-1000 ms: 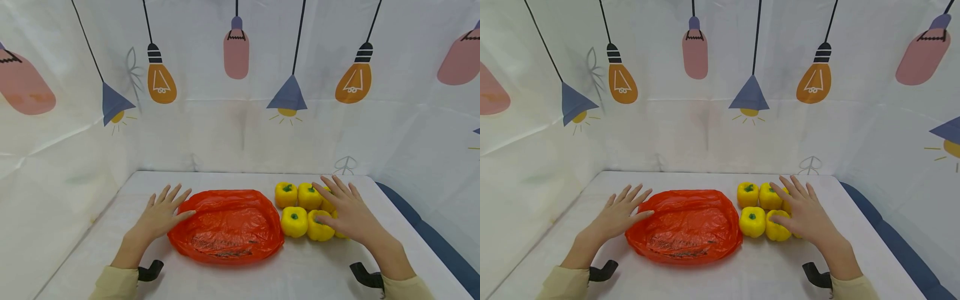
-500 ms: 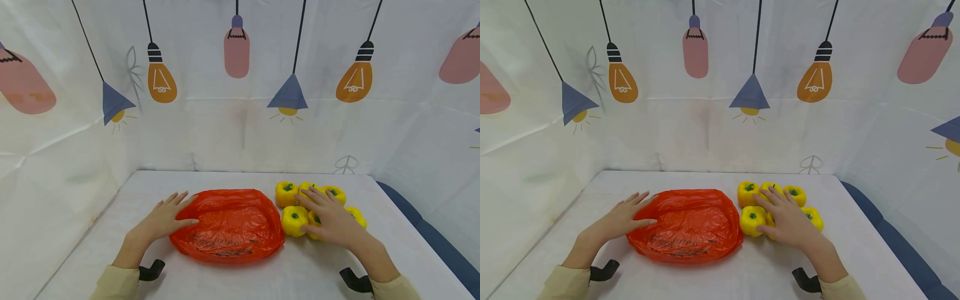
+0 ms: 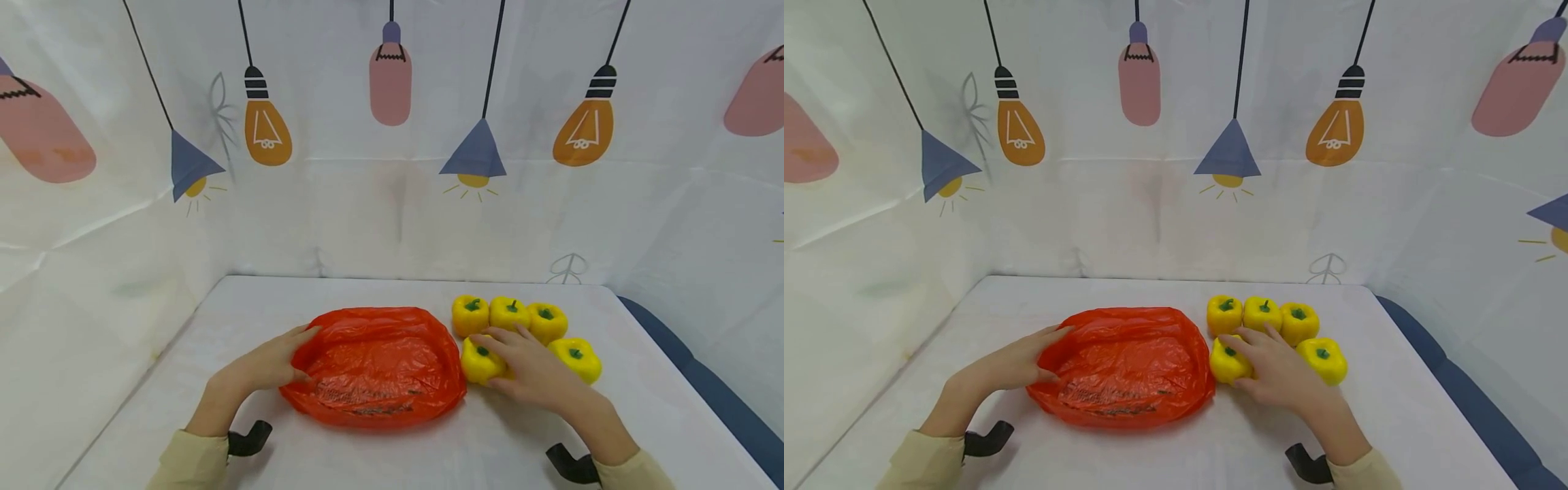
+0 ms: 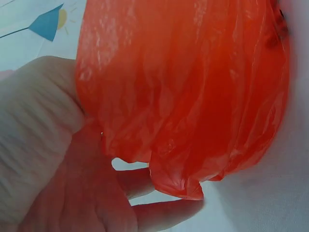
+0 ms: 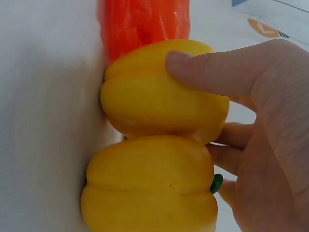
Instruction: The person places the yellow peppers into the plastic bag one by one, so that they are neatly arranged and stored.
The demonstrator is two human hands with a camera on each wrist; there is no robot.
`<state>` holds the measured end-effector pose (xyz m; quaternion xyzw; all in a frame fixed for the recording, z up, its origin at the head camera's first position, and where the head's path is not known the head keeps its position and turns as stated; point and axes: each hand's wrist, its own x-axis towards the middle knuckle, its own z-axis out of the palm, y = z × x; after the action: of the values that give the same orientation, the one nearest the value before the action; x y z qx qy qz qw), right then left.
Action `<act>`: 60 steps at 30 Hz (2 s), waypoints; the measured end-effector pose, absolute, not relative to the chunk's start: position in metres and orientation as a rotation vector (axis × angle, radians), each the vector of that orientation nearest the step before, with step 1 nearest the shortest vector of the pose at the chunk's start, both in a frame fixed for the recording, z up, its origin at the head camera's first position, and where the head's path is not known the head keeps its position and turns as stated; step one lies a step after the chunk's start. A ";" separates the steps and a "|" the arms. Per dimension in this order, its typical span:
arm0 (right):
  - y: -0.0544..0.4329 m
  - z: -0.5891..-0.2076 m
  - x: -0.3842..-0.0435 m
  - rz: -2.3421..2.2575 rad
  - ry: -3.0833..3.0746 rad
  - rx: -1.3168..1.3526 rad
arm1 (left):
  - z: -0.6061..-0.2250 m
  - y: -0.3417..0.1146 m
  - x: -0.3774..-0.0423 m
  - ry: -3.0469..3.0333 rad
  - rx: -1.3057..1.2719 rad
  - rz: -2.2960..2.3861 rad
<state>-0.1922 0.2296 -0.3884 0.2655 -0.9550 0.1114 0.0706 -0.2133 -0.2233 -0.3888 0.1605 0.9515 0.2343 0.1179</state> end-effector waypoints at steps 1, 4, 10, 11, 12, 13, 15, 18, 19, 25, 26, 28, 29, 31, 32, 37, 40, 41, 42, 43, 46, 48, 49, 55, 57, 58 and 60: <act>0.229 -0.389 -0.192 0.343 -2.876 0.795 | -0.389 -0.223 -0.213 2.787 0.481 0.687; 0.227 -0.390 -0.192 0.374 -2.885 0.780 | -0.389 -0.222 -0.213 2.795 0.497 0.688; 0.221 -0.392 -0.195 0.414 -2.888 0.774 | -0.387 -0.221 -0.211 2.796 0.503 0.705; 0.220 -0.391 -0.195 0.419 -2.880 0.777 | -0.385 -0.220 -0.210 2.795 0.503 0.713; 0.220 -0.390 -0.195 0.429 -2.867 0.781 | -0.384 -0.220 -0.209 2.796 0.500 0.718; 0.219 -0.389 -0.195 0.438 -2.845 0.794 | -0.383 -0.220 -0.208 2.797 0.498 0.722; 0.219 -0.385 -0.194 0.447 -2.804 0.812 | -0.381 -0.219 -0.207 2.799 0.495 0.723; 0.218 -0.379 -0.194 0.446 -2.755 0.834 | -0.380 -0.218 -0.207 2.808 0.493 0.723; 0.218 -0.377 -0.194 0.446 -2.746 0.838 | -0.380 -0.218 -0.207 2.810 0.492 0.718; 0.211 -0.366 -0.193 0.466 -2.708 0.852 | -0.380 -0.219 -0.208 2.805 0.480 0.719; 0.210 -0.365 -0.193 0.478 -2.697 0.859 | -0.380 -0.218 -0.208 2.806 0.474 0.719; 0.205 -0.363 -0.192 0.504 -2.684 0.866 | -0.379 -0.218 -0.208 2.814 0.471 0.713; 0.202 -0.362 -0.192 0.515 -2.677 0.872 | -0.379 -0.218 -0.208 2.820 0.475 0.705; 0.195 -0.359 -0.191 0.550 -2.665 0.892 | -0.379 -0.218 -0.208 2.828 0.481 0.696; 0.191 -0.357 -0.191 0.565 -2.660 0.905 | -0.379 -0.217 -0.207 2.828 0.475 0.695; 0.172 -0.355 -0.191 0.650 -2.679 0.961 | -0.380 -0.217 -0.207 2.837 0.496 0.693; 0.160 -0.357 -0.193 0.704 -2.720 0.987 | -0.381 -0.216 -0.209 2.841 0.496 0.702; 0.156 -0.358 -0.194 0.717 -2.730 1.000 | -0.381 -0.216 -0.209 2.841 0.499 0.703; 0.151 -0.359 -0.196 0.727 -2.740 1.010 | -0.382 -0.216 -0.209 2.842 0.500 0.703; 0.147 -0.360 -0.198 0.734 -2.747 1.023 | -0.382 -0.216 -0.209 2.841 0.499 0.707; 0.136 -0.364 -0.204 0.780 -2.748 1.057 | -0.382 -0.214 -0.210 2.844 0.504 0.702; 0.129 -0.367 -0.209 0.812 -2.749 1.064 | -0.381 -0.213 -0.210 2.844 0.506 0.697; 0.125 -0.369 -0.211 0.832 -2.751 1.067 | -0.381 -0.212 -0.210 2.841 0.504 0.696; 0.100 -0.378 -0.225 0.913 -2.769 1.065 | -0.380 -0.208 -0.210 2.834 0.490 0.692; 0.091 -0.380 -0.229 0.911 -2.783 1.071 | -0.380 -0.206 -0.210 2.835 0.477 0.685; 0.087 -0.381 -0.230 0.918 -2.793 1.073 | -0.381 -0.206 -0.210 2.833 0.467 0.683; 0.078 -0.383 -0.232 0.923 -2.804 1.080 | -0.382 -0.205 -0.210 2.825 0.442 0.690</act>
<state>-0.2322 0.0783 -0.3828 0.3436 -0.8920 0.2937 -0.0011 -0.2098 -0.2045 -0.3816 0.1494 0.9557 0.2333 0.0998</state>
